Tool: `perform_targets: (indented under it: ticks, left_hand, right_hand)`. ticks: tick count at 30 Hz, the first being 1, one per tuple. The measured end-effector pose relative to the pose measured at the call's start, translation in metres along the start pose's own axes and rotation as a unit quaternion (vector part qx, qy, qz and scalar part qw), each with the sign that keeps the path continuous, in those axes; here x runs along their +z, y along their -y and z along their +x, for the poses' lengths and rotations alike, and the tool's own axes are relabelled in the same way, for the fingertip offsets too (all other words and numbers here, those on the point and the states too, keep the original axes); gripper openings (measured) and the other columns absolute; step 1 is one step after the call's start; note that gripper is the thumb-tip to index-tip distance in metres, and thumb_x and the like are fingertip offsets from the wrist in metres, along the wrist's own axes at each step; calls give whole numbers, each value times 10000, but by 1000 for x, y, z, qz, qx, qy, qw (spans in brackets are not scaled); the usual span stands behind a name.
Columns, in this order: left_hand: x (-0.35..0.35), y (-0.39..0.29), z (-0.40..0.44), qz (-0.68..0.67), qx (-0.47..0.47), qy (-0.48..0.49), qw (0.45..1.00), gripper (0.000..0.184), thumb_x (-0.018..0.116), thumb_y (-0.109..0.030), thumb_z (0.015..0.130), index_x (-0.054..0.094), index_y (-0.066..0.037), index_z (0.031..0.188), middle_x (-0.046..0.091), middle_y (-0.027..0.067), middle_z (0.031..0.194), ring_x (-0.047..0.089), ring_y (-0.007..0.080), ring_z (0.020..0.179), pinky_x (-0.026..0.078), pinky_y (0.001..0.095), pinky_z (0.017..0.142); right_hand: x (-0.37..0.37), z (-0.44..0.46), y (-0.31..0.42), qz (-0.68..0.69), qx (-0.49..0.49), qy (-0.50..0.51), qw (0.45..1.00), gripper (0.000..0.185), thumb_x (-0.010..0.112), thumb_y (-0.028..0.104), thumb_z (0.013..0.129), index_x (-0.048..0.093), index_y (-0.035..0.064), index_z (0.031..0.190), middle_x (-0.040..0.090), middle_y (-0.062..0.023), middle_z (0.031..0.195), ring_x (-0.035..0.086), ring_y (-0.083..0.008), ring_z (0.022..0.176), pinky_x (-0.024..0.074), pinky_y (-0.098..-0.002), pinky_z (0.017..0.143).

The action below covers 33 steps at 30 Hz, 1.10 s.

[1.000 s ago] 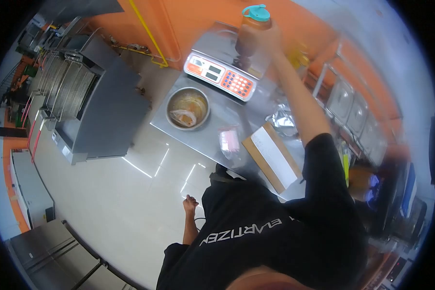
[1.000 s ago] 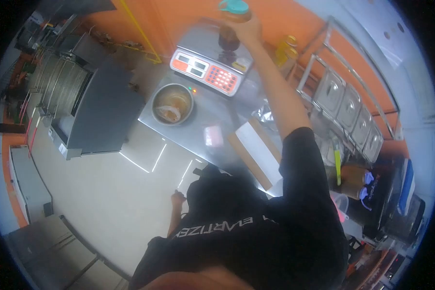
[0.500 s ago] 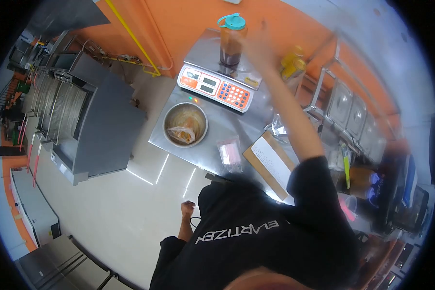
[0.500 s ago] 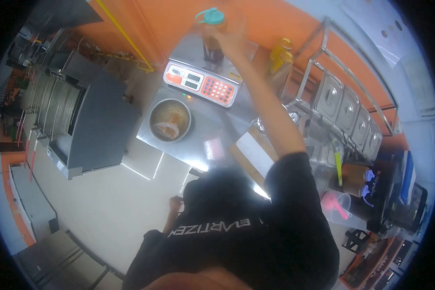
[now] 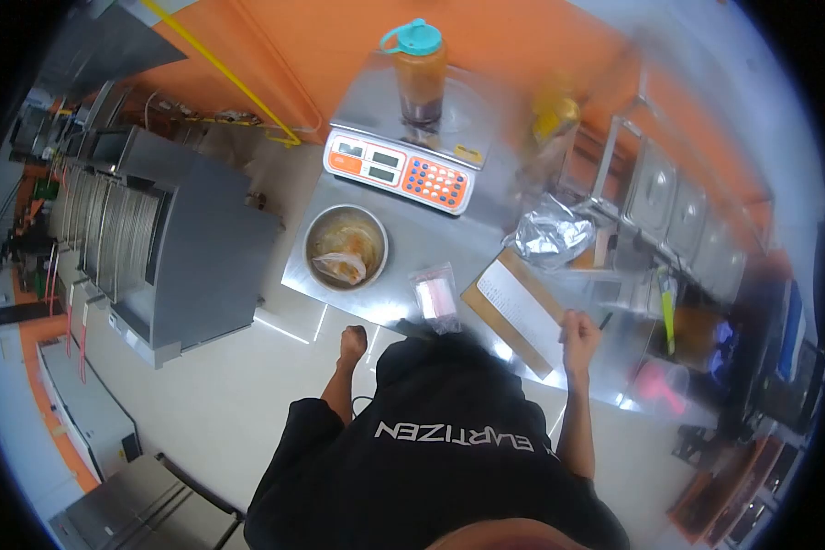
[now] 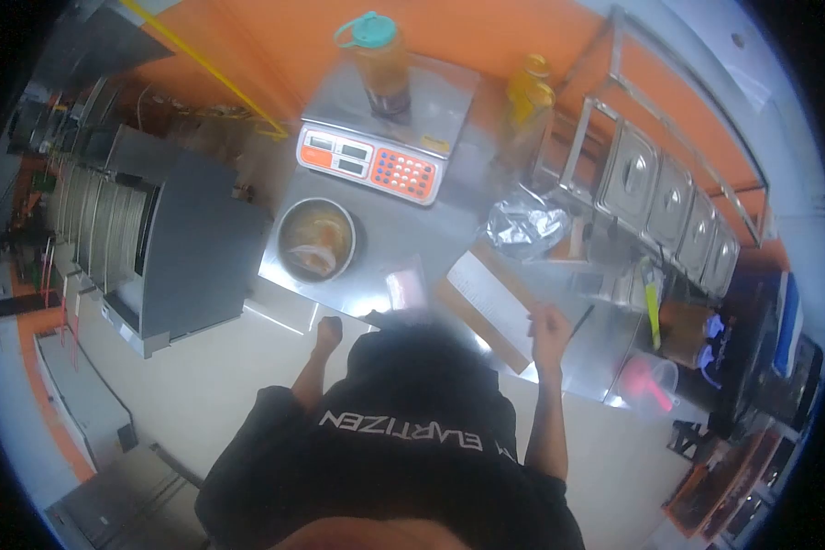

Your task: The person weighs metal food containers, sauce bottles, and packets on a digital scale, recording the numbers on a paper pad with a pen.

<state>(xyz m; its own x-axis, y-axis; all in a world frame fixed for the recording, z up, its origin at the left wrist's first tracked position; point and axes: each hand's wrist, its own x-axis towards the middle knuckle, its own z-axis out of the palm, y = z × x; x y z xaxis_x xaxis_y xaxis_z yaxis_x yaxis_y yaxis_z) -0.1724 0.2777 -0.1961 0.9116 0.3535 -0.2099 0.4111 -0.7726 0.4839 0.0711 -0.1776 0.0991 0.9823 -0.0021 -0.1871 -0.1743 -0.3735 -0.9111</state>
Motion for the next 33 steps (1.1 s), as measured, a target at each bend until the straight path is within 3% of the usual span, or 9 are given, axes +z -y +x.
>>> perform_targets:
  ticks: [3,7,8,11,12,21,27,30,33]
  left_hand:
    - [1,-2,1,-79,104,15,991,220,510,-87,850,618,22,692,646,286,741,646,487,684,511,560,600]
    - [12,11,7,53,303,131,942,214,538,-77,831,567,-26,625,674,208,762,656,399,668,540,483,584]
    - [11,16,6,21,286,153,946,254,509,-134,922,628,-23,728,685,188,832,678,336,682,536,428,568]
    - [-22,-24,-16,-357,-89,203,908,367,426,-264,1048,653,13,964,694,172,917,686,287,701,544,404,581]
    - [-24,-24,-21,-338,-115,235,904,538,315,-420,1102,594,28,1209,688,167,1000,691,263,771,554,374,608]
    - [-51,-75,-73,-267,-289,354,848,836,175,-665,1051,416,-26,1533,646,227,1303,666,320,1043,481,435,1016]
    - [4,-71,-113,-223,-149,239,933,625,449,-511,1056,561,-5,1404,681,235,1242,677,341,1087,505,425,986]
    - [-45,-159,-104,-258,-109,140,950,409,591,-304,1037,623,28,1272,748,182,1006,716,298,940,556,389,851]
    - [-75,-245,-97,-398,-156,113,897,310,605,-233,1029,656,25,1194,731,151,898,701,230,851,554,348,794]
  right_hand:
    - [-41,-24,-49,-82,19,-121,989,226,675,238,988,665,24,918,663,-60,737,608,-103,685,464,-283,610]
    - [-77,-40,-82,-232,94,-201,947,423,715,330,956,626,3,1209,706,-115,878,661,-199,750,513,-350,703]
    - [-83,-42,-87,-248,116,-213,938,508,731,356,947,599,0,1283,715,-120,923,670,-214,773,521,-354,730]
    - [-90,-42,-106,-221,122,-211,944,597,739,398,929,560,7,1343,722,-154,1007,696,-265,828,527,-386,775]
    - [-88,-40,-112,-250,115,-203,940,591,734,398,932,561,5,1338,724,-154,993,700,-270,833,528,-389,778]
    - [-85,-16,-139,-325,107,-129,931,395,676,293,957,628,27,1246,731,-165,936,713,-325,869,541,-440,790]
    - [-106,-23,-114,-368,79,-79,923,362,662,179,890,655,-4,1202,726,-197,1011,712,-371,959,542,-471,859]
    - [-125,-24,-125,-399,68,-28,914,401,682,159,853,644,-42,1198,723,-188,995,731,-329,888,570,-430,820]
    - [-144,-24,-107,-249,204,46,946,389,684,131,851,633,-77,1175,725,-166,940,734,-274,788,594,-374,747]
